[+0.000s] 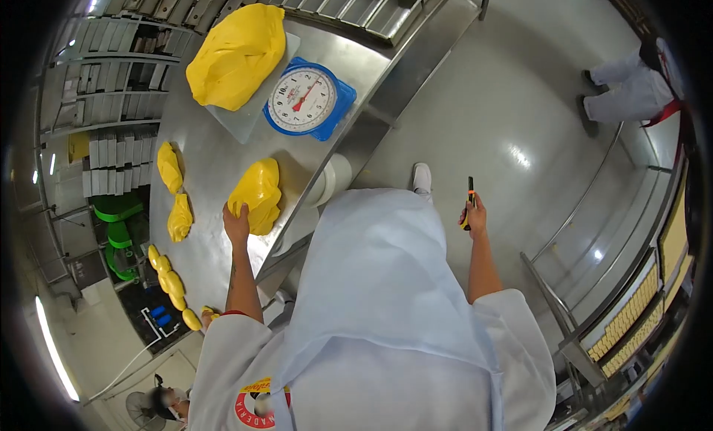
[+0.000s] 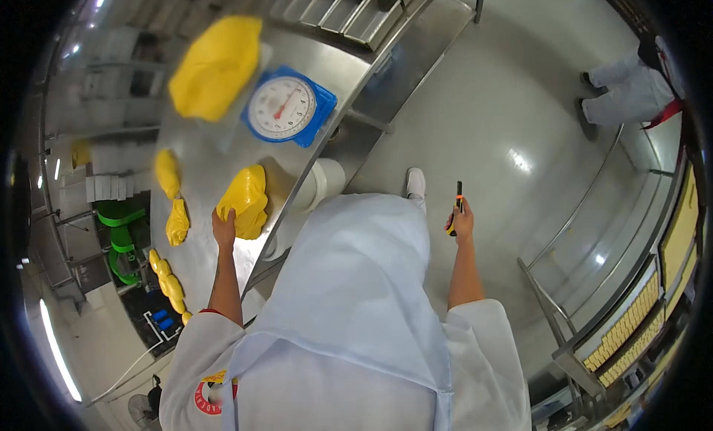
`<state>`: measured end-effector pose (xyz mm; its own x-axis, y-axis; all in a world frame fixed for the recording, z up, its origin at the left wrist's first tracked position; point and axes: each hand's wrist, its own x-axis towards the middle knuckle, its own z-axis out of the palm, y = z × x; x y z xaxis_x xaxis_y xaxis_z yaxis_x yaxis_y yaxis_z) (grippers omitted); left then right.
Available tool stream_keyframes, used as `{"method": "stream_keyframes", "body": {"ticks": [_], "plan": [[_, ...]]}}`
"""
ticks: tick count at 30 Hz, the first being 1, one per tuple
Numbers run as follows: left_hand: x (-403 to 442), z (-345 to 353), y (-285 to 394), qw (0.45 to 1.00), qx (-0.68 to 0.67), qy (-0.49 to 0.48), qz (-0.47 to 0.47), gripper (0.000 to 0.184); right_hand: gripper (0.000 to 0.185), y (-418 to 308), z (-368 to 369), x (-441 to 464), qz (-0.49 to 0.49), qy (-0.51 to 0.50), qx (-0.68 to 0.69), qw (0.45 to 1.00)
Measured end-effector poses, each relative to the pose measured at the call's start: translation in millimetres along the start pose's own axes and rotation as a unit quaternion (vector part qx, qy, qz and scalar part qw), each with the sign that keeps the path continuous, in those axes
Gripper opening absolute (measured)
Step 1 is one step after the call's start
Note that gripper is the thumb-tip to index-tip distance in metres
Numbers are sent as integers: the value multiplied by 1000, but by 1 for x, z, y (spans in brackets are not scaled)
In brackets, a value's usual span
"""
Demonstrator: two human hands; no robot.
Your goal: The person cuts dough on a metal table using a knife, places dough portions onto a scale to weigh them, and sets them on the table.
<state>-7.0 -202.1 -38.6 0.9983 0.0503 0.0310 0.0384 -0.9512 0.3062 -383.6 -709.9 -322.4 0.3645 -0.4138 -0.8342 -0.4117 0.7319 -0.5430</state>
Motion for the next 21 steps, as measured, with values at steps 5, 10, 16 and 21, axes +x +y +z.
{"method": "stream_keyframes", "body": {"ticks": [5, 10, 16, 21], "plan": [[13, -13, -14, 996, -21, -88, -6, 60, 56, 17, -7, 8, 32, 1, 14, 999], [21, -11, -30, 993, -11, -121, -10, 57, 57, 38, -21, 11, 59, 16, 24, 998], [24, -9, -32, 994, 18, -109, -25, 63, 57, 33, -27, 8, 47, 19, 8, 999], [21, -10, -14, 994, 48, -90, -26, 65, 57, 26, -22, 8, 33, 21, 7, 999]]}}
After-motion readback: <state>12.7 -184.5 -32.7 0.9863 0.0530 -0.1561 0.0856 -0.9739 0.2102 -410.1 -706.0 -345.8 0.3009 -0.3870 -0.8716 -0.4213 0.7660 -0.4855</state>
